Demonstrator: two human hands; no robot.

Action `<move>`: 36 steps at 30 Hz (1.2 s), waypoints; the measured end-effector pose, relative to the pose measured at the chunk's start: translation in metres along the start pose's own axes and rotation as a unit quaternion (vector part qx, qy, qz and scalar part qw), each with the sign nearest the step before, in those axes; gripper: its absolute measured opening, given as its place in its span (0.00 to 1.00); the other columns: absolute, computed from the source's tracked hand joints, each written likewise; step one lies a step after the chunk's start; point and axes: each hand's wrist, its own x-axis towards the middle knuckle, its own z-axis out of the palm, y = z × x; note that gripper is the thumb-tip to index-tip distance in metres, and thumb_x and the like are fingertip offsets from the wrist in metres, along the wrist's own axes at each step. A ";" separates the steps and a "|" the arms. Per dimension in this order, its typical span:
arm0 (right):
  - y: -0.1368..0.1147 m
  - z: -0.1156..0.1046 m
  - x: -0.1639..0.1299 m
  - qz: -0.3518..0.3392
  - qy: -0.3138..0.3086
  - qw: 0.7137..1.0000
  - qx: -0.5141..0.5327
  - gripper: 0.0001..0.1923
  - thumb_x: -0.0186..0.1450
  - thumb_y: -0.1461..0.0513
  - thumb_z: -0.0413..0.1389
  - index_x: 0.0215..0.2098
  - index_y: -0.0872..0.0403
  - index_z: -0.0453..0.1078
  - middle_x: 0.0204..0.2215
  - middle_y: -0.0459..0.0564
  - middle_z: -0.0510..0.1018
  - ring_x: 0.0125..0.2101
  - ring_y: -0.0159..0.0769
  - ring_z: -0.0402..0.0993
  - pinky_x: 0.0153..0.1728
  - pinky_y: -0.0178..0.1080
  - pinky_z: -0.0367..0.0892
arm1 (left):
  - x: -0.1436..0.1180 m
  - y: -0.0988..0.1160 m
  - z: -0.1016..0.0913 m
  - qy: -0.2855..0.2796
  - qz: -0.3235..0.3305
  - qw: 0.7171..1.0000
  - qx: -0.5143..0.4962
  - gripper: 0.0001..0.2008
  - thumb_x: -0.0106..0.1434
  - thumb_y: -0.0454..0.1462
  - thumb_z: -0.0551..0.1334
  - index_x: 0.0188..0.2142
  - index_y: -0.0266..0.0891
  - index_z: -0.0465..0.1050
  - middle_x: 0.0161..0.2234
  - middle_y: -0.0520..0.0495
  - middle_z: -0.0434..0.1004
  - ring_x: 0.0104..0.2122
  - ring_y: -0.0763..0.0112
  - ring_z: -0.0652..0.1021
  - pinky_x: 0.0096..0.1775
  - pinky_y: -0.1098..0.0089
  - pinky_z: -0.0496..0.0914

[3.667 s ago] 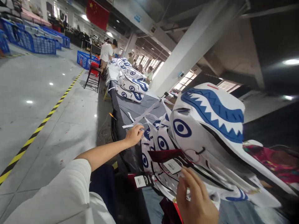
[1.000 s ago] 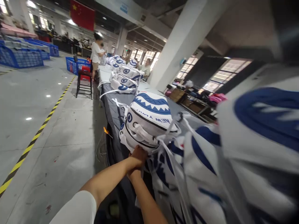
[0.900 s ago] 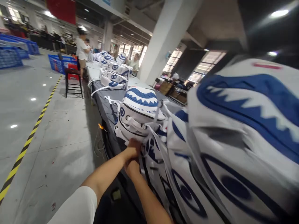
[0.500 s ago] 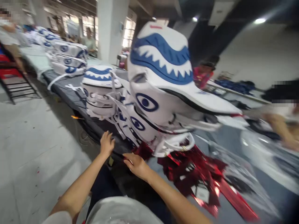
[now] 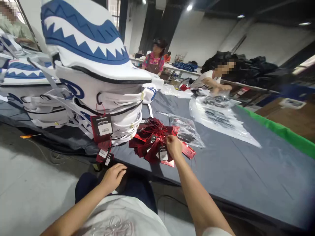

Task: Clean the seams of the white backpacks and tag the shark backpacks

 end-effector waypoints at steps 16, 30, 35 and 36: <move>-0.028 0.071 -0.039 -0.238 0.086 0.967 -0.027 0.20 0.68 0.60 0.55 0.58 0.51 0.69 0.66 0.59 0.63 0.65 0.53 0.56 0.64 0.58 0.46 | 0.118 -0.042 -0.010 0.085 0.098 0.862 0.490 0.41 0.60 0.22 0.54 0.69 0.54 0.51 0.70 0.45 0.51 0.68 0.53 0.59 0.62 0.48 0.63; 0.015 0.083 -0.012 -0.220 0.007 0.970 -0.102 0.18 0.70 0.65 0.47 0.54 0.55 0.73 0.64 0.61 0.65 0.64 0.55 0.58 0.62 0.63 0.46 | 0.156 -0.075 -0.033 0.027 0.140 0.881 0.451 0.43 0.61 0.23 0.50 0.70 0.55 0.40 0.72 0.48 0.40 0.71 0.58 0.48 0.69 0.48 0.44; 0.020 0.080 -0.011 -0.231 0.014 0.967 -0.103 0.18 0.71 0.65 0.47 0.54 0.53 0.73 0.64 0.57 0.66 0.64 0.52 0.59 0.63 0.60 0.48 | 0.196 -0.080 -0.045 0.016 0.124 0.886 0.447 0.42 0.60 0.22 0.50 0.70 0.53 0.46 0.72 0.49 0.40 0.71 0.57 0.43 0.68 0.47 0.47; 0.021 0.080 -0.011 -0.234 0.015 0.967 -0.103 0.18 0.71 0.65 0.47 0.54 0.53 0.73 0.64 0.57 0.67 0.64 0.51 0.59 0.63 0.59 0.48 | 0.203 -0.082 -0.049 0.017 0.117 0.887 0.446 0.42 0.60 0.22 0.49 0.70 0.52 0.48 0.72 0.48 0.42 0.71 0.56 0.44 0.68 0.45 0.48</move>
